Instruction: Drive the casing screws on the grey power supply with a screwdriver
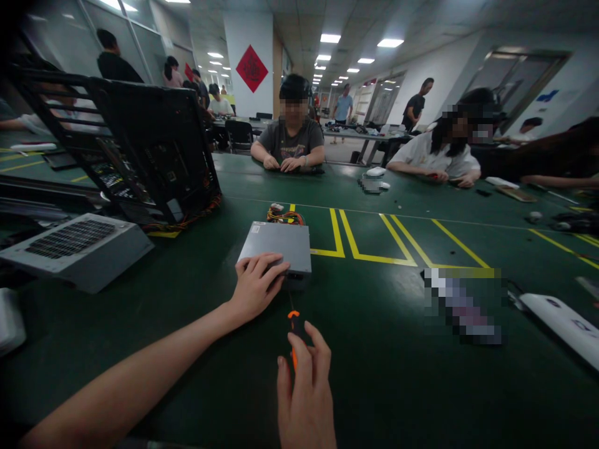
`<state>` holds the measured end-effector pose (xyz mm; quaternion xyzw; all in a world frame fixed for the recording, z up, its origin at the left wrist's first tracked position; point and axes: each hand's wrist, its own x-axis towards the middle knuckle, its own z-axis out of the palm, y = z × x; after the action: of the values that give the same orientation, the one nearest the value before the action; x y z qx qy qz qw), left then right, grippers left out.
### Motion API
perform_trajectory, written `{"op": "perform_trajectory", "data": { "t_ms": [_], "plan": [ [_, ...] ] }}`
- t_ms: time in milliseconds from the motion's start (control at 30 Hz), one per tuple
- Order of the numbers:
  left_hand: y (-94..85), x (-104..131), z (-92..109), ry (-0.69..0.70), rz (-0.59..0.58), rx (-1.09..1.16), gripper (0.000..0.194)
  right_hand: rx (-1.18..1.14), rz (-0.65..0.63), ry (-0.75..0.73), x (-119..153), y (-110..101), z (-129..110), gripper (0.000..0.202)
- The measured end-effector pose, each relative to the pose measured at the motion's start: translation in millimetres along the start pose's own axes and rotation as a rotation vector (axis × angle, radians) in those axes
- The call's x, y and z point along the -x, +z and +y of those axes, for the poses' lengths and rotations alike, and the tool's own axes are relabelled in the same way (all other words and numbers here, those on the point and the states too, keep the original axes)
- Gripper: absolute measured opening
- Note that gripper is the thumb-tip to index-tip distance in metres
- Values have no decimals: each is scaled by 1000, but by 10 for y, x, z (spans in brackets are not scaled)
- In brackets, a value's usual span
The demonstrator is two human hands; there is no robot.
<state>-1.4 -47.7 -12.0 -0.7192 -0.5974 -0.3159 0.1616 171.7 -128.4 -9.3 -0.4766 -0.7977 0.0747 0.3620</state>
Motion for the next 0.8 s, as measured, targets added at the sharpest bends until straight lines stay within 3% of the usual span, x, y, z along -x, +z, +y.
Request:
{"op": "perform_trajectory", "data": {
  "t_ms": [133,367,533,800],
  "plan": [
    [3,-5,3,1,15,-2,26,25,-2,-97,10,41,-69,29],
    [3,2,-9,8,7,2,27,-56,-24,33,-33,-26,41,29],
    [-11,-8,5,11,4,7,27,-42,-70,45,-10,25,-44,31],
    [16,-9,5,18,30,10,28,-44,4,-8,-16,-19,-59,28]
  ]
}}
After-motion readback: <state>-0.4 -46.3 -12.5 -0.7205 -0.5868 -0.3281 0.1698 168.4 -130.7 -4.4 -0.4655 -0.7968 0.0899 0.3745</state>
